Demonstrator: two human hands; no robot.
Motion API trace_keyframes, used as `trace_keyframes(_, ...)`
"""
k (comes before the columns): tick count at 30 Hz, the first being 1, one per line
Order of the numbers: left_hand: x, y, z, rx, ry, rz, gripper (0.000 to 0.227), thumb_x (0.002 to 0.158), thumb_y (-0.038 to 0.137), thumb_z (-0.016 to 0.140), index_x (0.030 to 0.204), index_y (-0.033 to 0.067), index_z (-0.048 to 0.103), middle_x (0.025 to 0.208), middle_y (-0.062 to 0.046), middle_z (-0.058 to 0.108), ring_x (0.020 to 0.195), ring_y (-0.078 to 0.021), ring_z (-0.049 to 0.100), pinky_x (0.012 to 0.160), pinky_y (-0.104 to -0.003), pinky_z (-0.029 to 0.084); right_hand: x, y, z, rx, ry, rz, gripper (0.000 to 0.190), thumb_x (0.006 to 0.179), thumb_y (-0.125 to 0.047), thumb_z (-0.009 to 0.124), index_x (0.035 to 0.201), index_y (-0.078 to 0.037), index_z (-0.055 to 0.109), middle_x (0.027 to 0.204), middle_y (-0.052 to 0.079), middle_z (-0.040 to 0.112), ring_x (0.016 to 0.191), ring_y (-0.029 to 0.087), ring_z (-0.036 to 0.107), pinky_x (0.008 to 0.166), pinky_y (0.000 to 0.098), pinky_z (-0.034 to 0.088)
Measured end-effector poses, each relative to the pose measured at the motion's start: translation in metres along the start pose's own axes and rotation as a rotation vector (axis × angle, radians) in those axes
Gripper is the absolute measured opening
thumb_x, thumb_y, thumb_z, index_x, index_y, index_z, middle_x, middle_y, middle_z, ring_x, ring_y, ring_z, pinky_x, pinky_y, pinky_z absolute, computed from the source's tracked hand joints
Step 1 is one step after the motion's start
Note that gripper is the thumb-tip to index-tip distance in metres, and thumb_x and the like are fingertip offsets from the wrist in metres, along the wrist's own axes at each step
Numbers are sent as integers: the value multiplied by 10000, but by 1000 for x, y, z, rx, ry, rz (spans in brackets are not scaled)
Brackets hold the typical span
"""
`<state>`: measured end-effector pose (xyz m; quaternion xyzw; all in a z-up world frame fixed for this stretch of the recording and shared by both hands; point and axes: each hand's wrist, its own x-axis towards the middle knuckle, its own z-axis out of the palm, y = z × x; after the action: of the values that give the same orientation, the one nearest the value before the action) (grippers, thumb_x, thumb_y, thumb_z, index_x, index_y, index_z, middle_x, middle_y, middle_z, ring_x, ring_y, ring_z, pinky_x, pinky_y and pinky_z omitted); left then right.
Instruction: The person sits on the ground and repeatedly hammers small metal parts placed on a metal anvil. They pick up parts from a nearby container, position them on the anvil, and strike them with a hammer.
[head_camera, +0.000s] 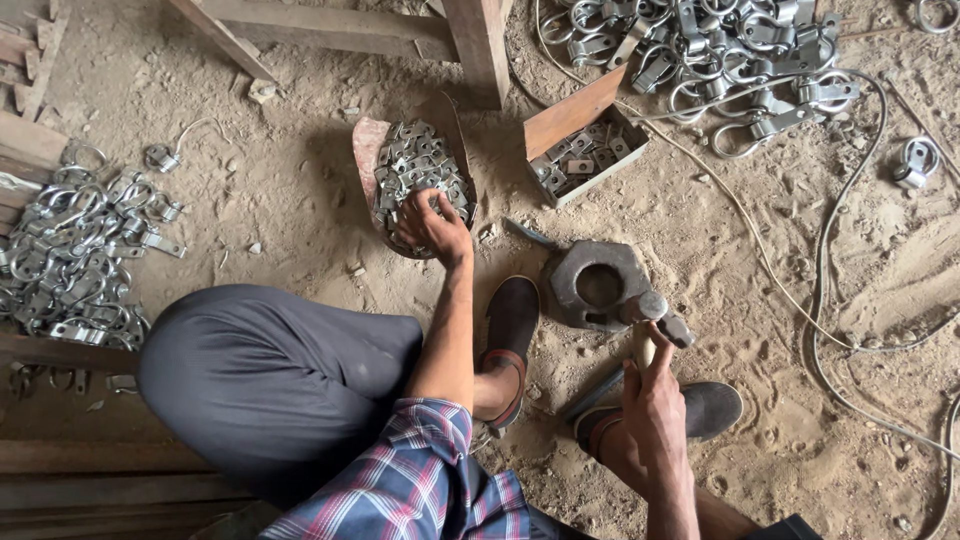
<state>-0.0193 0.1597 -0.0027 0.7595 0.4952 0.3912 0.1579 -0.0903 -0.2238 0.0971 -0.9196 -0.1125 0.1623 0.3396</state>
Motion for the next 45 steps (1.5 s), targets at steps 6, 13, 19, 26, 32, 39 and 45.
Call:
trace_keyframes(6, 12, 24, 8, -625, -194, 1, 172, 1014, 59, 633, 1182, 64, 672, 1077, -122, 756, 835, -194, 774, 703, -297, 637, 2, -6, -1, 39, -16, 50, 569, 1038, -190, 482, 1532, -147, 204, 1091, 300, 699, 809, 403, 750, 613, 482, 649)
trace_keyframes(13, 6, 52, 21, -1216, -612, -352, 261, 948, 22, 691, 1203, 69, 664, 1073, -121, 764, 903, -183, 760, 820, -301, 628, 0, 0, 3, 22, 35, -18, 542, 1033, -181, 500, 1506, -130, 238, 1090, 304, 704, 865, 412, 743, 641, 501, 633)
trace_keyframes(19, -35, 50, 38, -1139, -789, -186, 139, 984, 6, 718, 1114, 44, 687, 1075, -95, 748, 926, -157, 721, 781, -282, 593, 0, 2, 4, 74, 51, -46, 548, 1033, -155, 529, 1502, -108, 250, 1071, 311, 705, 778, 403, 747, 560, 461, 633)
trace_keyframes(26, -126, 95, 33, -916, -860, 323, 93, 913, 25, 748, 951, 90, 694, 1026, -71, 741, 922, -177, 719, 787, -327, 615, -3, -5, -2, 100, 23, 15, 519, 1047, -148, 516, 1497, -109, 262, 1022, 296, 725, 744, 391, 758, 560, 444, 633)
trace_keyframes(32, -132, 108, -16, -663, -864, 624, 151, 807, 35, 806, 891, 98, 698, 1038, -37, 742, 1021, -226, 697, 924, -381, 532, 0, -1, 1, 99, 46, -34, 507, 1040, -140, 511, 1481, -89, 266, 1122, 324, 696, 795, 409, 753, 570, 446, 650)
trace_keyframes(39, -125, 109, -21, -595, -845, 704, 341, 756, 106, 840, 1076, 98, 721, 1128, -63, 713, 1049, -255, 670, 938, -420, 480, -5, -21, -13, 107, 57, -32, 530, 1025, -129, 527, 1495, -91, 286, 1128, 308, 699, 897, 440, 739, 686, 498, 637)
trace_keyframes(45, -128, 105, -21, -570, -822, 704, 326, 819, 235, 816, 1113, 123, 728, 1145, -60, 703, 1086, -248, 659, 953, -392, 534, -6, -31, -19, 97, 116, -87, 520, 993, -103, 535, 1470, -40, 335, 1162, 323, 675, 958, 458, 722, 692, 507, 622)
